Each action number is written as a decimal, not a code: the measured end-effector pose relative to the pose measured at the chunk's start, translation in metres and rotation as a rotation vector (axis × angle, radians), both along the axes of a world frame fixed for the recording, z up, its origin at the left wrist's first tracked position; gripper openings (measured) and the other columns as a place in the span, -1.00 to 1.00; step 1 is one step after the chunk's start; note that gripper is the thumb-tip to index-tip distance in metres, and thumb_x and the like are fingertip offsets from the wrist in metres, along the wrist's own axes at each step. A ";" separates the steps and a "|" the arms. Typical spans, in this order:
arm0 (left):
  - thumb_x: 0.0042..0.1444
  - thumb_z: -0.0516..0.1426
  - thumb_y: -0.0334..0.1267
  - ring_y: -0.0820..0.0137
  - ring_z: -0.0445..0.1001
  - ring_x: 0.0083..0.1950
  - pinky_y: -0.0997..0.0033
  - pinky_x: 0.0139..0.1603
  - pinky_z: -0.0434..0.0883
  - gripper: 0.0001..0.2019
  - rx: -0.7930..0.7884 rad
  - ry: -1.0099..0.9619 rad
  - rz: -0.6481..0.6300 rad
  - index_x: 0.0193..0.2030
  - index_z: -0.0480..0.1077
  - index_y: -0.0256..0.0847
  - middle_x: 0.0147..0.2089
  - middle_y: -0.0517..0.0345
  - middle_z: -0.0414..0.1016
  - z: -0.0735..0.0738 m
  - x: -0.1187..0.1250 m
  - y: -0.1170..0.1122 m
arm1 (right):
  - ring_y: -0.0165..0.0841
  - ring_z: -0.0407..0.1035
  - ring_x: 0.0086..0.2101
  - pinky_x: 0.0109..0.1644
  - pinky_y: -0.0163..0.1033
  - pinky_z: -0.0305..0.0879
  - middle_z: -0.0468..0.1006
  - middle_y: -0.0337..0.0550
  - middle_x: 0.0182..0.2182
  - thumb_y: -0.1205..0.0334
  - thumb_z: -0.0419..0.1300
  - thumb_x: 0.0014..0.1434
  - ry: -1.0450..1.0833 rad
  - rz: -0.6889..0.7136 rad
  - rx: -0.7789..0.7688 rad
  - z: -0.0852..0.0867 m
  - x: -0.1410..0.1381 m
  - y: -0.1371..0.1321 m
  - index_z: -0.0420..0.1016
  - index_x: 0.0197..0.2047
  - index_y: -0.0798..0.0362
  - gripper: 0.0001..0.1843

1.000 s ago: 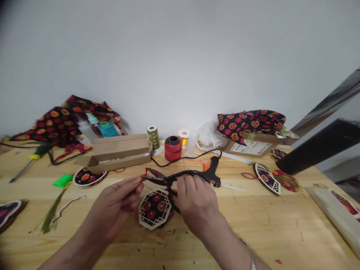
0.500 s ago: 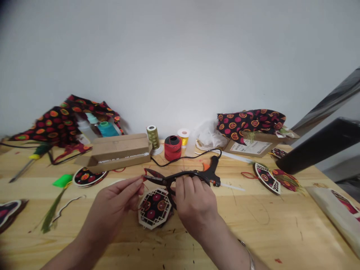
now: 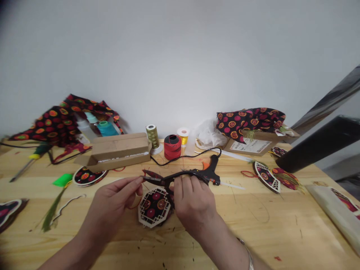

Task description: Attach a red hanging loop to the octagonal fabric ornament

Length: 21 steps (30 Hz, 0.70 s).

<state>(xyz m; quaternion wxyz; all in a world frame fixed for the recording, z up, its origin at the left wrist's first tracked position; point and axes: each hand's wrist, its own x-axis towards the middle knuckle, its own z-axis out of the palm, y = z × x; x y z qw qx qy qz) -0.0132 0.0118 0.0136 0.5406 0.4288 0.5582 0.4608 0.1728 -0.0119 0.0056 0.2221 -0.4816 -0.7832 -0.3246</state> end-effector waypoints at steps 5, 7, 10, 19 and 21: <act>-0.10 0.26 -0.16 0.63 0.01 -0.66 0.61 -0.67 0.01 -0.77 -0.023 -0.099 0.035 -0.60 0.46 -0.27 -0.64 0.28 0.30 -0.003 -0.002 0.001 | -0.31 0.28 -0.49 -0.45 -0.23 0.08 0.44 -0.10 -0.52 0.17 0.09 0.17 0.138 -0.025 -0.046 0.002 0.006 0.002 0.42 -0.30 0.18 -0.77; -0.10 0.26 -0.17 0.63 0.05 -0.65 0.63 -0.67 0.03 -0.80 -0.026 -0.139 0.027 -0.54 0.50 -0.27 -0.61 0.26 0.35 -0.005 -0.002 0.001 | -0.36 0.27 -0.53 -0.49 -0.27 0.08 0.41 -0.17 -0.56 0.11 0.15 0.11 0.385 -0.052 -0.178 0.004 0.008 0.005 0.39 -0.38 0.13 -0.77; -0.12 0.28 -0.16 0.60 0.14 -0.64 0.64 -0.65 0.10 -0.81 -0.067 -0.182 -0.007 -0.48 0.54 -0.27 -0.62 0.25 0.38 -0.008 -0.001 -0.001 | -0.45 0.20 -0.59 -0.54 -0.35 0.10 0.34 -0.29 -0.60 0.05 0.21 0.04 0.924 -0.009 -0.607 0.006 0.007 0.008 0.32 -0.44 0.07 -0.74; -0.06 0.24 -0.14 0.47 0.29 -0.56 0.55 -0.55 0.22 -0.80 -0.092 -0.014 -0.258 -0.49 0.59 -0.23 -0.64 0.16 0.41 -0.005 0.011 -0.014 | -0.49 0.08 -0.55 -0.51 -0.38 0.10 0.22 -0.35 -0.56 0.23 0.25 0.00 1.169 0.261 -0.721 0.012 -0.005 -0.002 0.36 -0.35 0.07 -0.84; -0.06 0.23 -0.16 0.45 0.30 -0.54 0.54 -0.52 0.23 -0.81 -0.054 0.025 -0.293 -0.52 0.59 -0.21 -0.62 0.14 0.44 -0.005 0.013 -0.015 | -0.48 0.09 -0.54 -0.49 -0.38 0.10 0.24 -0.34 -0.55 0.29 0.24 0.01 1.078 0.292 -0.695 0.012 -0.005 -0.004 0.35 -0.37 0.06 -0.88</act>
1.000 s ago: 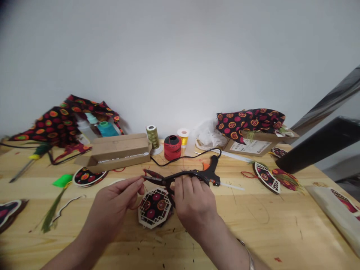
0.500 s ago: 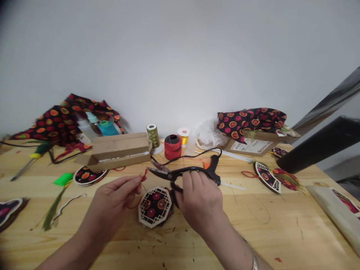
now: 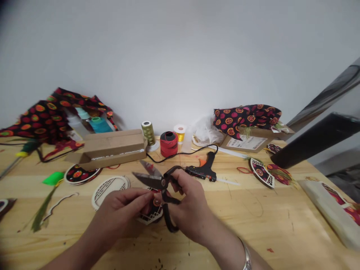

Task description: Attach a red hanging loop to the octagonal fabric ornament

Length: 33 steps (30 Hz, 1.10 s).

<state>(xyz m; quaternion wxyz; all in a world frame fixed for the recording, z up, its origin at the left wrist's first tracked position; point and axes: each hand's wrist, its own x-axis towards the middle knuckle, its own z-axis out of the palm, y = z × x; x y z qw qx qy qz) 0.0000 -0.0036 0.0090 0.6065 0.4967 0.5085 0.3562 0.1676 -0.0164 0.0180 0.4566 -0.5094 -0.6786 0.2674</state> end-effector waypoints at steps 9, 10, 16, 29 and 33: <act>-0.03 0.19 -0.18 0.41 0.28 -0.52 0.50 -0.50 0.20 -0.70 0.082 0.044 -0.095 -0.71 0.50 -0.19 -0.62 0.14 0.43 -0.001 0.001 -0.004 | -0.50 0.14 -0.51 -0.45 -0.42 0.13 0.30 -0.35 -0.51 0.50 0.14 0.01 -0.055 0.099 0.072 -0.007 -0.002 0.000 0.31 -0.38 0.04 -0.83; -0.03 0.20 -0.18 0.42 0.28 -0.52 0.51 -0.50 0.20 -0.72 0.074 0.038 -0.094 -0.70 0.51 -0.19 -0.62 0.14 0.43 -0.001 0.001 -0.004 | -0.50 0.13 -0.51 -0.45 -0.42 0.13 0.29 -0.35 -0.52 0.49 0.15 0.01 -0.042 0.097 0.055 -0.007 -0.002 0.000 0.31 -0.39 0.04 -0.84; -0.04 0.22 -0.16 0.52 0.20 -0.59 0.56 -0.58 0.12 -0.79 -0.072 -0.087 -0.027 -0.52 0.57 -0.26 -0.64 0.17 0.38 0.001 -0.001 0.001 | -0.43 0.24 -0.46 -0.39 -0.32 0.22 0.34 -0.27 -0.47 0.25 0.22 0.04 0.248 0.294 -0.231 0.008 0.009 -0.009 0.30 -0.40 0.04 -0.87; -0.22 0.32 -0.18 0.54 0.27 -0.64 0.59 -0.65 0.19 -0.80 -0.179 -0.302 0.330 -0.52 0.51 -0.30 -0.61 0.20 0.43 0.001 -0.009 0.013 | -0.56 0.06 -0.63 -0.61 -0.43 0.00 0.27 -0.30 -0.59 -0.45 0.06 -0.13 0.437 0.633 -0.620 0.001 0.017 -0.001 0.29 -0.35 0.12 -0.29; -0.11 0.28 -0.17 0.62 0.14 -0.67 0.62 -0.66 0.10 -0.78 -0.131 -0.314 0.307 -0.58 0.47 -0.30 -0.62 0.22 0.39 -0.004 -0.012 0.015 | -0.55 0.11 -0.61 -0.59 -0.43 0.09 0.24 -0.30 -0.56 -0.39 -0.03 0.02 0.330 0.650 -0.619 -0.001 0.012 -0.004 0.28 -0.32 0.12 -0.35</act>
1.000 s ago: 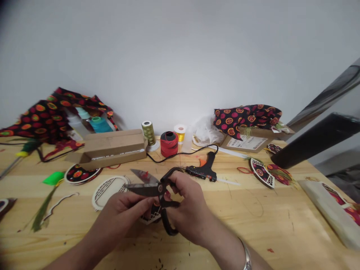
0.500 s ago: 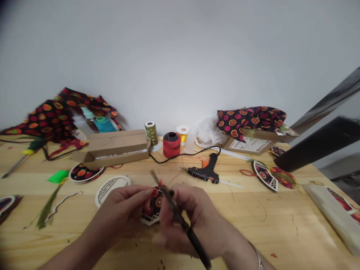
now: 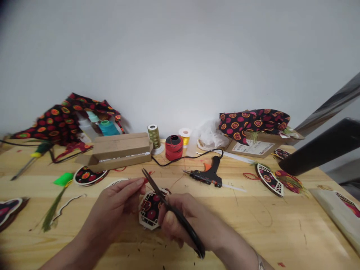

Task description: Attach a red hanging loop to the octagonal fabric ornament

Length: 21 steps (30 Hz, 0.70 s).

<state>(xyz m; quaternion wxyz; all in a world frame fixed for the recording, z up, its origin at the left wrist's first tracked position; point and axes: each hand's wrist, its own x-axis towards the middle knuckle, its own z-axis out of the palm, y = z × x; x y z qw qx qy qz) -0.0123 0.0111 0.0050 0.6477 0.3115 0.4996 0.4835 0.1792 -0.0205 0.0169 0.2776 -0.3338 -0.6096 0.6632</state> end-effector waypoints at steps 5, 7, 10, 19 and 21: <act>-0.04 0.25 -0.17 0.66 -0.01 -0.67 0.67 -0.67 -0.01 -0.76 0.054 0.011 -0.017 -0.57 0.47 -0.30 -0.71 0.34 0.19 -0.002 -0.003 0.001 | -0.54 0.13 -0.66 -0.60 -0.42 0.08 0.23 -0.30 -0.65 -0.40 -0.27 0.11 -0.157 0.053 0.050 -0.003 -0.008 -0.004 0.30 -0.44 0.12 -0.27; -0.03 0.24 -0.17 0.65 -0.02 -0.67 0.68 -0.67 -0.01 -0.79 0.046 0.001 -0.015 -0.52 0.49 -0.30 -0.71 0.35 0.17 0.000 -0.003 0.002 | -0.54 0.12 -0.69 -0.62 -0.43 0.08 0.22 -0.31 -0.69 -0.41 -0.34 0.11 -0.144 0.072 -0.025 -0.006 -0.011 -0.003 0.29 -0.48 0.11 -0.23; -0.04 0.25 -0.17 0.66 -0.03 -0.66 0.67 -0.67 -0.02 -0.77 0.038 -0.002 -0.005 -0.53 0.48 -0.31 -0.69 0.33 0.19 0.001 -0.003 0.001 | -0.54 0.13 -0.71 -0.65 -0.44 0.08 0.20 -0.33 -0.71 -0.42 -0.37 0.09 -0.042 0.094 -0.156 -0.011 -0.012 -0.001 0.29 -0.48 0.11 -0.21; -0.02 0.23 -0.14 0.64 0.01 -0.64 0.62 -0.64 0.02 -0.77 0.105 0.063 -0.017 -0.50 0.48 -0.30 -0.62 0.29 0.28 -0.005 -0.003 0.001 | -0.54 0.11 -0.76 -0.74 -0.44 0.04 0.20 -0.34 -0.75 -0.49 -0.32 0.02 0.039 0.031 -0.299 -0.016 -0.016 -0.002 0.30 -0.52 0.13 -0.17; -0.02 0.23 -0.14 0.62 0.02 -0.63 0.60 -0.63 0.03 -0.77 0.119 0.085 -0.015 -0.51 0.47 -0.29 -0.61 0.29 0.29 -0.005 -0.003 0.001 | -0.56 0.10 -0.77 -0.74 -0.44 0.03 0.19 -0.34 -0.74 -0.50 -0.31 0.01 0.043 0.004 -0.304 -0.014 -0.018 -0.002 0.30 -0.54 0.14 -0.17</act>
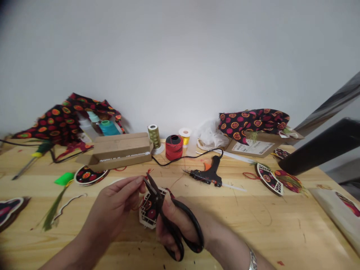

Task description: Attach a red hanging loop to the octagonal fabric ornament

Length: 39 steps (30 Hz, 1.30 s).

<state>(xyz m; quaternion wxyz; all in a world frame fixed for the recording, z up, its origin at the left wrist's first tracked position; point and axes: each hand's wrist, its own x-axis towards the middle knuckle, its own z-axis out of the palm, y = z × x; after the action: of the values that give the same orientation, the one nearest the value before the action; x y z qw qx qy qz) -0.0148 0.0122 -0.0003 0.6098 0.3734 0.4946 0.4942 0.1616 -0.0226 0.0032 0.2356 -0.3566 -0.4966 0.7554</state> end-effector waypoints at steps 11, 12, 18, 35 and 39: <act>-0.05 0.23 -0.10 0.59 0.02 -0.61 0.58 -0.62 0.04 -0.74 0.033 0.116 0.003 -0.54 0.46 -0.28 -0.65 0.31 0.24 0.008 0.004 -0.004 | -0.56 0.11 -0.79 -0.75 -0.46 0.11 0.20 -0.37 -0.76 -0.56 -0.23 -0.10 0.021 0.014 -0.016 0.001 -0.001 0.004 0.29 -0.53 0.12 -0.17; -0.05 0.23 -0.09 0.59 0.02 -0.61 0.58 -0.61 0.04 -0.73 0.033 0.123 0.003 -0.55 0.45 -0.27 -0.66 0.32 0.22 0.008 0.004 -0.004 | -0.57 0.11 -0.79 -0.75 -0.46 0.09 0.19 -0.37 -0.76 -0.54 -0.23 -0.08 0.018 0.000 0.005 0.001 -0.001 0.003 0.30 -0.52 0.12 -0.18; -0.02 0.21 -0.09 0.57 0.00 -0.61 0.57 -0.60 0.03 -0.73 0.043 0.123 -0.002 -0.55 0.43 -0.26 -0.70 0.36 0.13 0.004 0.002 -0.004 | -0.58 0.09 -0.79 -0.75 -0.48 0.02 0.18 -0.38 -0.76 -0.44 -0.18 0.05 -0.021 -0.026 0.061 0.003 0.001 0.000 0.29 -0.52 0.13 -0.27; -0.08 0.27 -0.14 0.62 0.11 -0.63 0.61 -0.63 0.11 -0.80 -0.021 -0.035 -0.013 -0.48 0.53 -0.27 -0.57 0.25 0.38 0.007 0.005 -0.003 | -0.52 0.20 -0.59 -0.55 -0.41 0.13 0.36 -0.32 -0.60 -0.03 0.36 -0.14 -0.232 -0.497 0.429 0.008 0.005 0.006 0.23 -0.52 0.07 -0.57; -0.12 0.29 -0.16 0.57 0.21 -0.59 0.61 -0.61 0.19 -0.81 -0.103 -0.101 -0.071 -0.40 0.57 -0.24 -0.61 0.27 0.36 0.009 0.011 -0.009 | -0.40 0.38 -0.44 -0.42 -0.35 0.25 0.52 -0.22 -0.42 0.25 0.39 -0.19 -0.205 -0.625 0.390 0.007 -0.002 0.010 0.19 -0.50 0.03 -0.62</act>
<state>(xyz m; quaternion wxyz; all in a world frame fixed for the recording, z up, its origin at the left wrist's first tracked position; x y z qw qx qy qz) -0.0043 0.0035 0.0086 0.6694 0.3333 0.4745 0.4644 0.1592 -0.0130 0.0098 0.4674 -0.5128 -0.5194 0.4988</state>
